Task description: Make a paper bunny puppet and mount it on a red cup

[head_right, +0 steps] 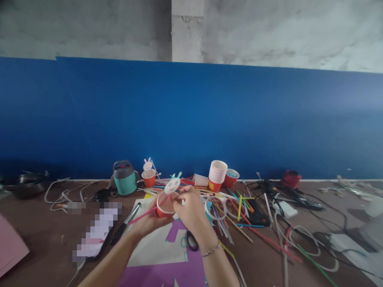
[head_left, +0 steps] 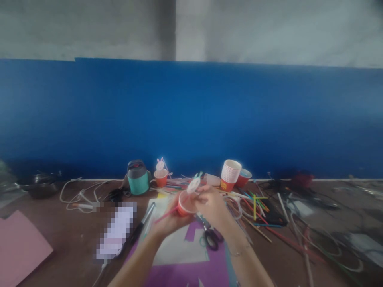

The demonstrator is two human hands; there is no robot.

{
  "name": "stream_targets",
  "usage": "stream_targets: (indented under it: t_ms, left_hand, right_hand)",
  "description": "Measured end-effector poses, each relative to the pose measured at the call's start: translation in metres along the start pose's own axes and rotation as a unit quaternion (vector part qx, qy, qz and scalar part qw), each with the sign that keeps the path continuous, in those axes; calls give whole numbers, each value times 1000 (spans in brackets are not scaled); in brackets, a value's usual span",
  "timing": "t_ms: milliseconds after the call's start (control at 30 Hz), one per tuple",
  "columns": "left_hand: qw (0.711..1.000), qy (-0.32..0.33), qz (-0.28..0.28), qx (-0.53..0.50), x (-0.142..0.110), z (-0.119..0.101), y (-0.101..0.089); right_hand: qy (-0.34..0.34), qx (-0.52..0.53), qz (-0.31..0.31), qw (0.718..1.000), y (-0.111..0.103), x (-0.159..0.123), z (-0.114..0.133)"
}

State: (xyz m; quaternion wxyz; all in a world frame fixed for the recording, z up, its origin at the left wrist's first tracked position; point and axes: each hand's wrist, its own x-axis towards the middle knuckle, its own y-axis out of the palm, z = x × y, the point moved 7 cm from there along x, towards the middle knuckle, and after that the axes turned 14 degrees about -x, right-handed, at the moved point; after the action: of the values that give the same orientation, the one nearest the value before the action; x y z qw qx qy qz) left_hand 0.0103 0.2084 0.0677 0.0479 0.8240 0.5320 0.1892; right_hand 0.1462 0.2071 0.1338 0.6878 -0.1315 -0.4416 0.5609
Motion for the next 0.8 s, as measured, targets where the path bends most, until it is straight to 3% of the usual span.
stream_targets:
  t_ms: [100,167,300,433,533,600,700,800]
  left_hand:
    - [999,-45,27,-13,-4,5,-3]
    - [995,-77,57,-38,-7,11,-1]
    - [981,-137,89,-101,-9,23,5]
    - [987,-109,25,-117,-5,23,5]
    - [987,-98,9,-124,-5,21,9]
    - [986,-93,-9,-140,-4,20,9]
    - [975,-93,-86,-184,-3,22,0]
    - [957,-86,-164,-224,-2,25,-13]
  right_hand:
    - [101,111,0,989,-15,4,-20]
    - [150,202,38,967,-14,4,-27]
    - [128,288,139,939,3,2,-13]
    - [140,223,77,962,3,2,-10]
    - [176,222,49,958,3,3,-21]
    - [189,293,80,934,10,5,-31]
    - [199,411,128,880,19,8,-51]
    - [171,385,145,895,21,8,-63]
